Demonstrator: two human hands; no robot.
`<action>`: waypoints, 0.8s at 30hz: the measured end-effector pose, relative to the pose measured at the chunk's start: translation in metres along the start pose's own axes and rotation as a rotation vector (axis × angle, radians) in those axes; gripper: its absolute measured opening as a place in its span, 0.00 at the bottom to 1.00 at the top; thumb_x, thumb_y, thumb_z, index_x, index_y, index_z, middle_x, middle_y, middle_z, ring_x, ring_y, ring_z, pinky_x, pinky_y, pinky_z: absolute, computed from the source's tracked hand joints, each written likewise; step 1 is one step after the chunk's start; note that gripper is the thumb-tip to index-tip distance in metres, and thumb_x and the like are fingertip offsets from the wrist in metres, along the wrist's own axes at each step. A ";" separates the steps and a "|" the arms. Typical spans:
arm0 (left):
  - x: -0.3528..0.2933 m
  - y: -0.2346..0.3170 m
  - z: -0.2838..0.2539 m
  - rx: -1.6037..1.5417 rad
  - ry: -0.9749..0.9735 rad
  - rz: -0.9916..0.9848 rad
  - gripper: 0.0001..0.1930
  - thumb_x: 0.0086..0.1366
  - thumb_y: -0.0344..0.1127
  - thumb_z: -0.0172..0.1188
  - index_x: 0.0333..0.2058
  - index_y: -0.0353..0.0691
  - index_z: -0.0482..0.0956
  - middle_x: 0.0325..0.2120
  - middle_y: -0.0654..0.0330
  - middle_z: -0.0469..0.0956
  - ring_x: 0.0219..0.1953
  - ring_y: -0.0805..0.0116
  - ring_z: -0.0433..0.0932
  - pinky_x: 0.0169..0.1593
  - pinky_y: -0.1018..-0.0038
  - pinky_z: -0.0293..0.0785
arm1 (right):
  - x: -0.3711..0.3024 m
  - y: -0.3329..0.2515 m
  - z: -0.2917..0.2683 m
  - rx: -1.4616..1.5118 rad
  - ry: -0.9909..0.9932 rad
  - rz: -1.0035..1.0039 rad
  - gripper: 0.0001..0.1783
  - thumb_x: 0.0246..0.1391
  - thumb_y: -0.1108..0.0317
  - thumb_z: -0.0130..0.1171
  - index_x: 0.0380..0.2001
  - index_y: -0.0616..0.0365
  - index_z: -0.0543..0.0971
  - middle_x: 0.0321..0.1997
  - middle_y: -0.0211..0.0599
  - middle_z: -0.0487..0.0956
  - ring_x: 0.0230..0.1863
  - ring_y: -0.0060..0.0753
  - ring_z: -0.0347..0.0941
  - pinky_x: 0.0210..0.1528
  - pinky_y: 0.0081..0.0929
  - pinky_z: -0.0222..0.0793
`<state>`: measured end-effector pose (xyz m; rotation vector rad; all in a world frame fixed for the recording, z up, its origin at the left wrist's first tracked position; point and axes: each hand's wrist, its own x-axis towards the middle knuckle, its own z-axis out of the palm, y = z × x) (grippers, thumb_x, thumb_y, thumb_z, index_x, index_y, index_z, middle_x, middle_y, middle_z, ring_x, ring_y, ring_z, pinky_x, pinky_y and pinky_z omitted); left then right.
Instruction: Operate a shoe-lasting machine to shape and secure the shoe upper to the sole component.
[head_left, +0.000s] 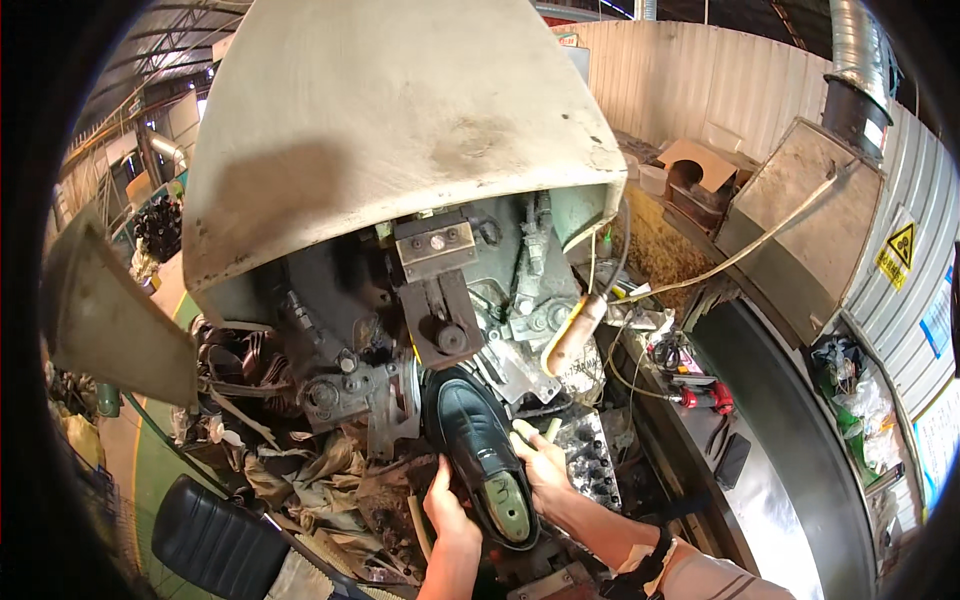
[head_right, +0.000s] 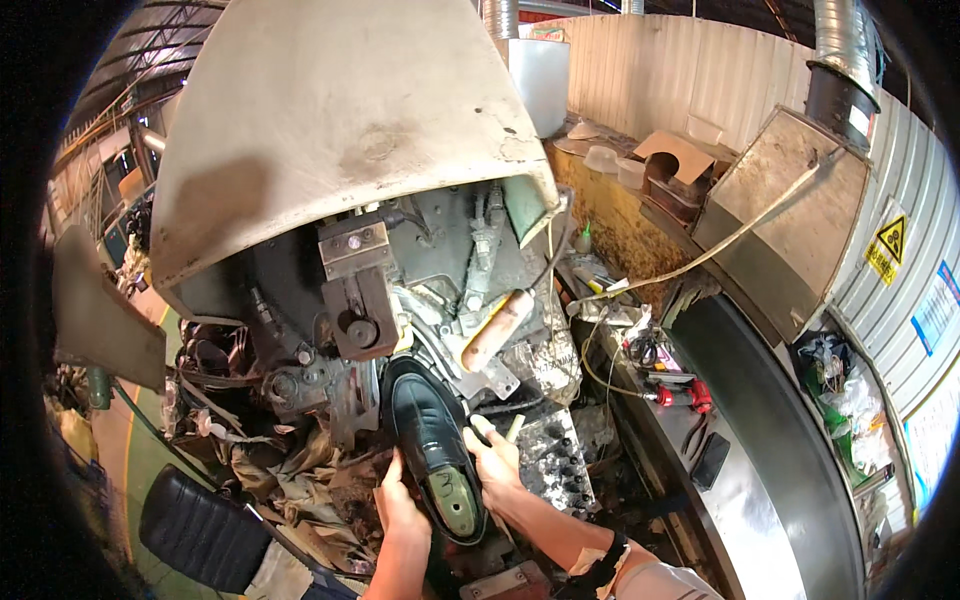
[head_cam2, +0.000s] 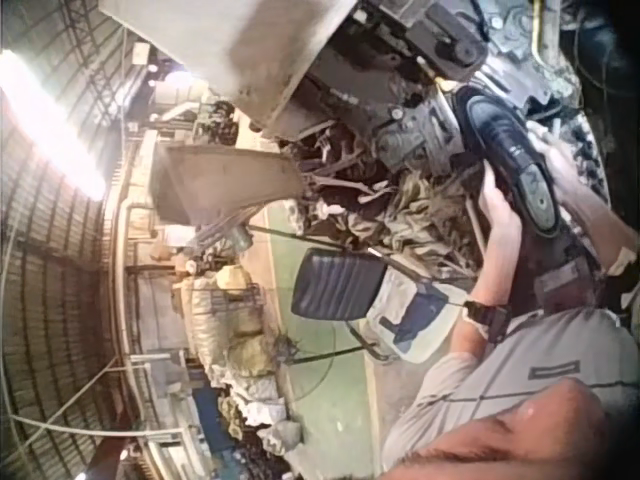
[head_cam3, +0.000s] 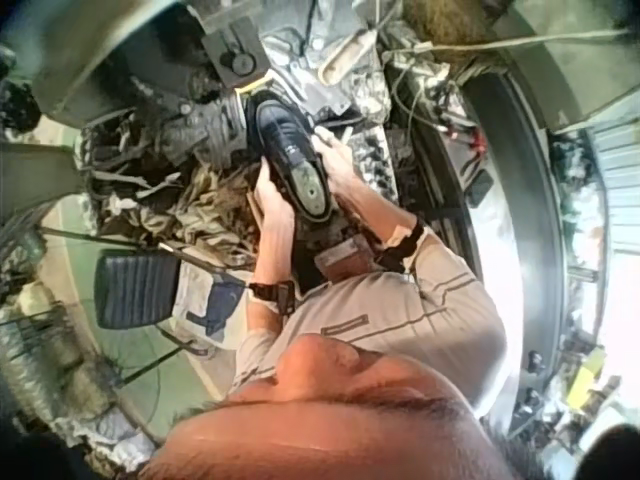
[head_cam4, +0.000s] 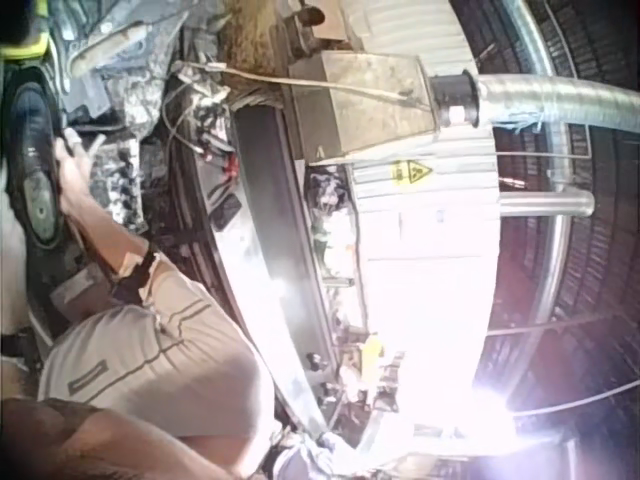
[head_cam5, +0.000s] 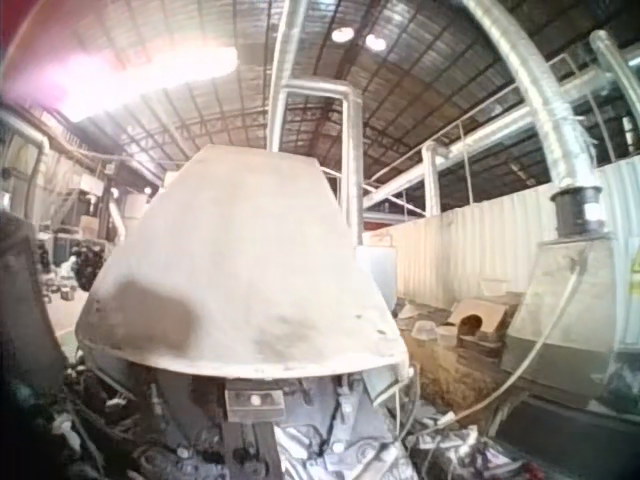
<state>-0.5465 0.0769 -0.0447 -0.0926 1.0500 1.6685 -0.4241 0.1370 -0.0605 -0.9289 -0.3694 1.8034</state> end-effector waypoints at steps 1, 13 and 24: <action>0.006 -0.002 -0.001 -0.035 -0.002 -0.015 0.17 0.71 0.45 0.60 0.43 0.36 0.84 0.37 0.61 0.85 0.32 0.71 0.81 0.35 0.75 0.74 | 0.002 0.000 0.001 0.003 0.012 0.014 0.30 0.64 0.74 0.61 0.68 0.61 0.65 0.54 0.41 0.79 0.50 0.31 0.77 0.53 0.31 0.76; 0.029 -0.016 -0.012 -0.170 0.003 0.049 0.15 0.71 0.40 0.61 0.41 0.29 0.81 0.39 0.56 0.83 0.38 0.63 0.81 0.44 0.68 0.77 | 0.018 0.013 -0.005 0.049 0.041 0.017 0.20 0.65 0.75 0.59 0.59 0.59 0.73 0.47 0.37 0.83 0.41 0.28 0.81 0.44 0.28 0.81; 0.089 -0.047 -0.052 0.050 -0.044 0.287 0.16 0.75 0.43 0.54 0.42 0.34 0.80 0.35 0.57 0.84 0.33 0.64 0.83 0.39 0.70 0.80 | 0.034 0.024 0.000 0.067 -0.040 -0.159 0.19 0.63 0.70 0.64 0.54 0.64 0.76 0.48 0.38 0.84 0.44 0.26 0.81 0.47 0.25 0.79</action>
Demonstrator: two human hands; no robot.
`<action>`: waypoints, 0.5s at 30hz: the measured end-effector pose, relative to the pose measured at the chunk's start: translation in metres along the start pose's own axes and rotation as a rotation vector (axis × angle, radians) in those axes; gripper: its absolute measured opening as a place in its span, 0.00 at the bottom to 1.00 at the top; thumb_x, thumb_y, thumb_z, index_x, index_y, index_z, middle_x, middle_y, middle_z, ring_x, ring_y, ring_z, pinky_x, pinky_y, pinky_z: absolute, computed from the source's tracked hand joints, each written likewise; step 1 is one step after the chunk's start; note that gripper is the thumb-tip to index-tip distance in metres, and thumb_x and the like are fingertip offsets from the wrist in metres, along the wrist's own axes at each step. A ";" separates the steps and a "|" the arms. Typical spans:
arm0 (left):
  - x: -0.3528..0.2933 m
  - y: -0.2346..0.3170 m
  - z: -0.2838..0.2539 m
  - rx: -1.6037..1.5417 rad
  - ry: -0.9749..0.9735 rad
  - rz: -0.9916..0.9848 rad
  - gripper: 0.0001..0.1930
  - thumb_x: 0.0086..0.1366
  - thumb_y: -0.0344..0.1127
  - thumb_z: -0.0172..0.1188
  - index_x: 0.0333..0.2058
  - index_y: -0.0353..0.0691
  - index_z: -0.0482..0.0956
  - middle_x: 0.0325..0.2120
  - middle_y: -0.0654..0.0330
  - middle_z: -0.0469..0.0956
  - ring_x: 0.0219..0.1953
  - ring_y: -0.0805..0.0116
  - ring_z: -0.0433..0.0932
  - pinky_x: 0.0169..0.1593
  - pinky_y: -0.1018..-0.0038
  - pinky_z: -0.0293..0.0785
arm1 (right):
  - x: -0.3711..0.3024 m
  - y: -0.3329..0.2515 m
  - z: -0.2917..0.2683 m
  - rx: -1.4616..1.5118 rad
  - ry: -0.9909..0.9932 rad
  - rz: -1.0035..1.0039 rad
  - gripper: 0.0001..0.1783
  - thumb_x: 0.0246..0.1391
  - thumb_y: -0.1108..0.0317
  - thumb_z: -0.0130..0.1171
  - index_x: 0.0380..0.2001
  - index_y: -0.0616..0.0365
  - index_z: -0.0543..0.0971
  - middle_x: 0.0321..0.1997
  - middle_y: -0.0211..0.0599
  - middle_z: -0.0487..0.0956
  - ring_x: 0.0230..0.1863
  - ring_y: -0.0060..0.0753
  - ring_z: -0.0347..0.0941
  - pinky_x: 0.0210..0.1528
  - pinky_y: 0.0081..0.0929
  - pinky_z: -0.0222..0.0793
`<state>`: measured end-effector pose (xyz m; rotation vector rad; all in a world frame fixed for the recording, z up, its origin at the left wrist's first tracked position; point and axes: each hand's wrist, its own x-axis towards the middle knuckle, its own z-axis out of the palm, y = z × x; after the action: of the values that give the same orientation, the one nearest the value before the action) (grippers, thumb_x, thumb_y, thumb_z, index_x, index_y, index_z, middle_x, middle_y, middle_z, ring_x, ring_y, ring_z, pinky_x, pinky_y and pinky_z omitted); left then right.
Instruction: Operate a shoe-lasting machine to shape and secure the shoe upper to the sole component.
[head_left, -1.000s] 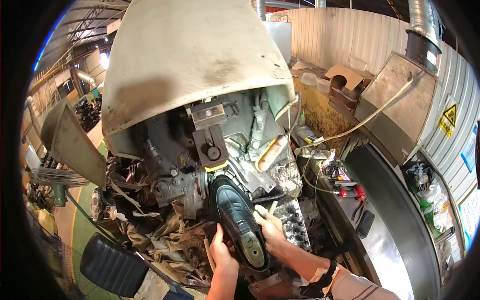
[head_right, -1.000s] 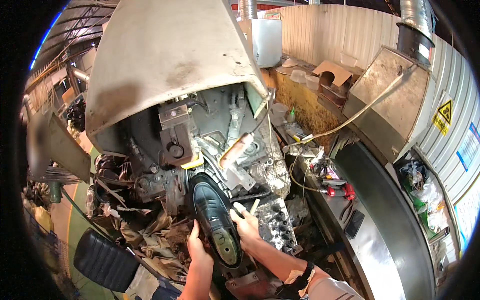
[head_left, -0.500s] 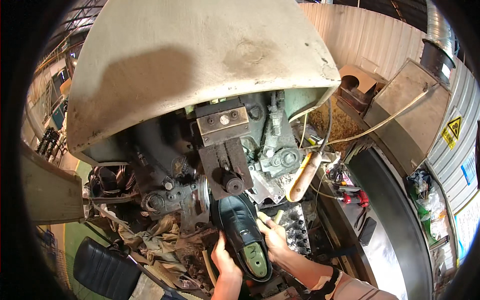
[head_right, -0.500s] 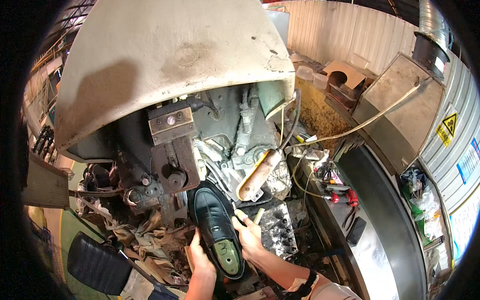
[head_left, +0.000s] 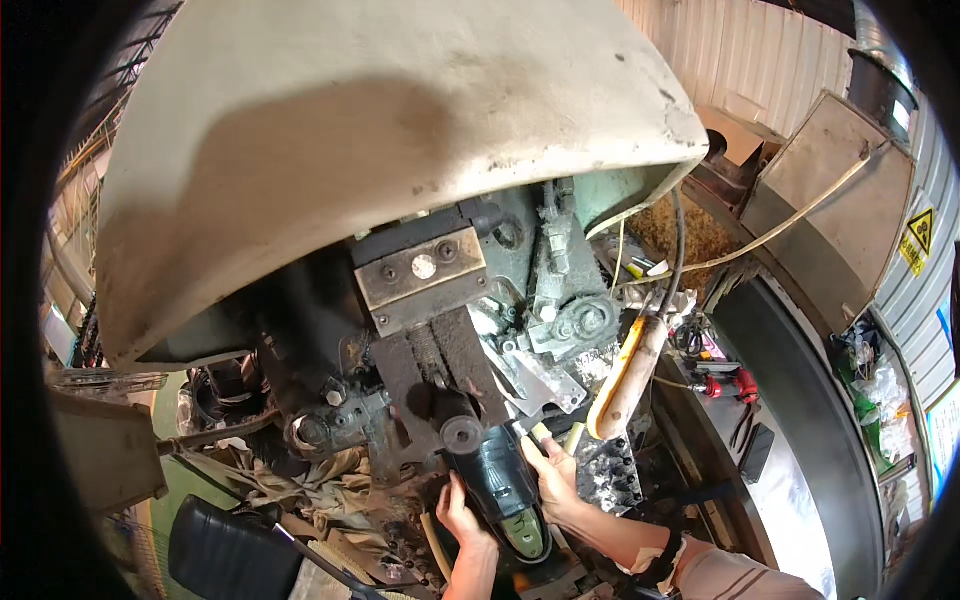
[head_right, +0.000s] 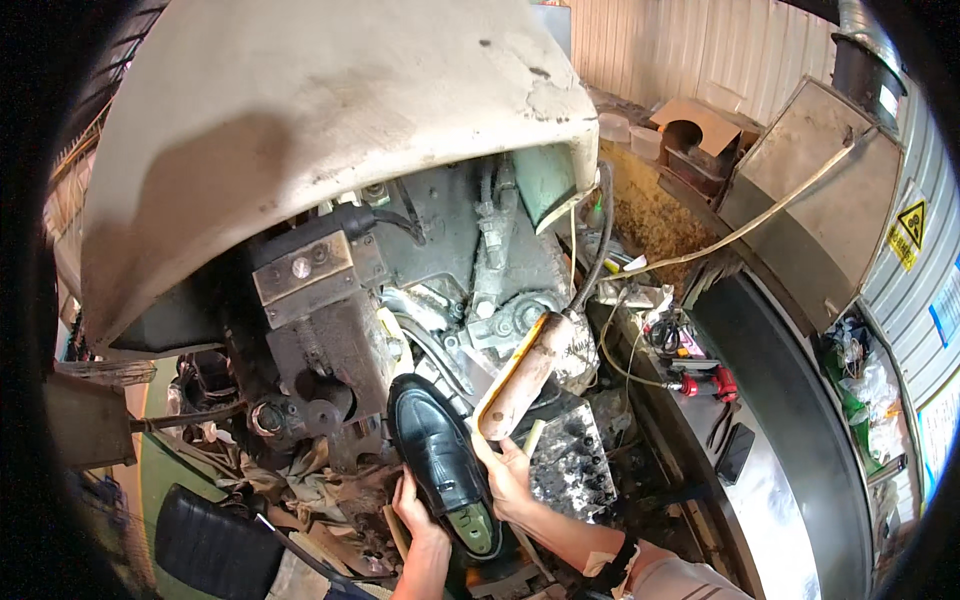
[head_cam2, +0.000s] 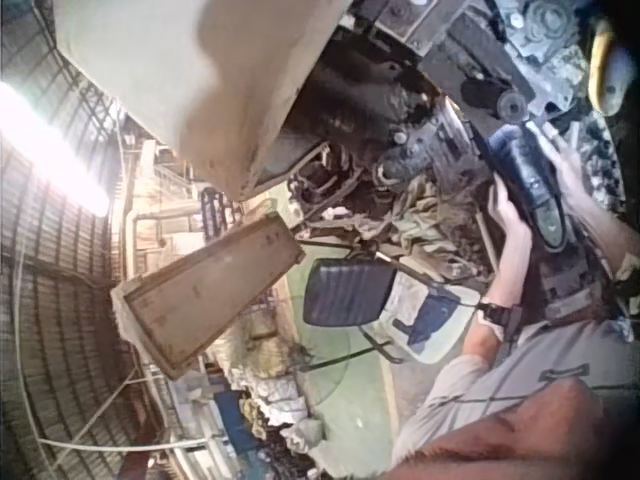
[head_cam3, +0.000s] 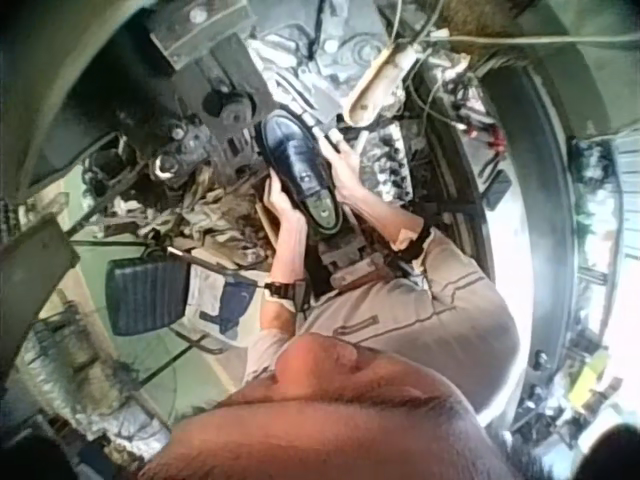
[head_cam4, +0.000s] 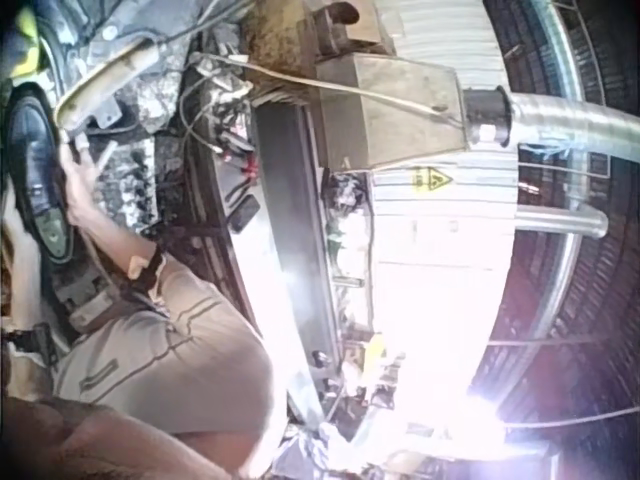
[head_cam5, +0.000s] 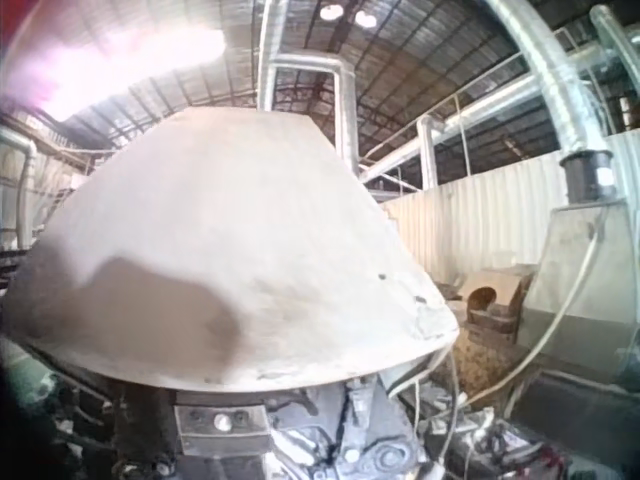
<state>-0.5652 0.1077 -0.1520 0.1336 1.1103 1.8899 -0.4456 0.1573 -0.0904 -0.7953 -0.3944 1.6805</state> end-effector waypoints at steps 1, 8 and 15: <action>-0.001 0.000 0.001 0.003 0.003 -0.004 0.16 0.75 0.43 0.54 0.42 0.34 0.80 0.35 0.57 0.84 0.33 0.64 0.83 0.39 0.70 0.80 | 0.000 -0.002 0.000 0.000 0.005 0.003 0.19 0.63 0.70 0.64 0.54 0.64 0.76 0.48 0.38 0.84 0.44 0.26 0.81 0.47 0.25 0.79; -0.011 0.017 0.023 -0.100 -0.009 -0.098 0.17 0.75 0.43 0.54 0.42 0.33 0.81 0.37 0.57 0.83 0.34 0.66 0.83 0.40 0.69 0.80 | -0.008 -0.012 0.008 -0.070 0.042 0.078 0.20 0.63 0.64 0.65 0.53 0.62 0.76 0.42 0.34 0.83 0.38 0.24 0.80 0.40 0.26 0.79; -0.021 0.026 0.025 -0.100 0.044 -0.167 0.19 0.73 0.45 0.59 0.44 0.30 0.82 0.39 0.59 0.83 0.36 0.69 0.80 0.42 0.72 0.77 | -0.009 -0.012 -0.002 -0.057 0.039 0.083 0.22 0.63 0.63 0.65 0.57 0.60 0.76 0.42 0.32 0.83 0.37 0.22 0.80 0.39 0.21 0.78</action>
<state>-0.5579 0.1034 -0.1111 -0.0555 1.0207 1.8020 -0.4346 0.1517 -0.0816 -0.8956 -0.3885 1.7343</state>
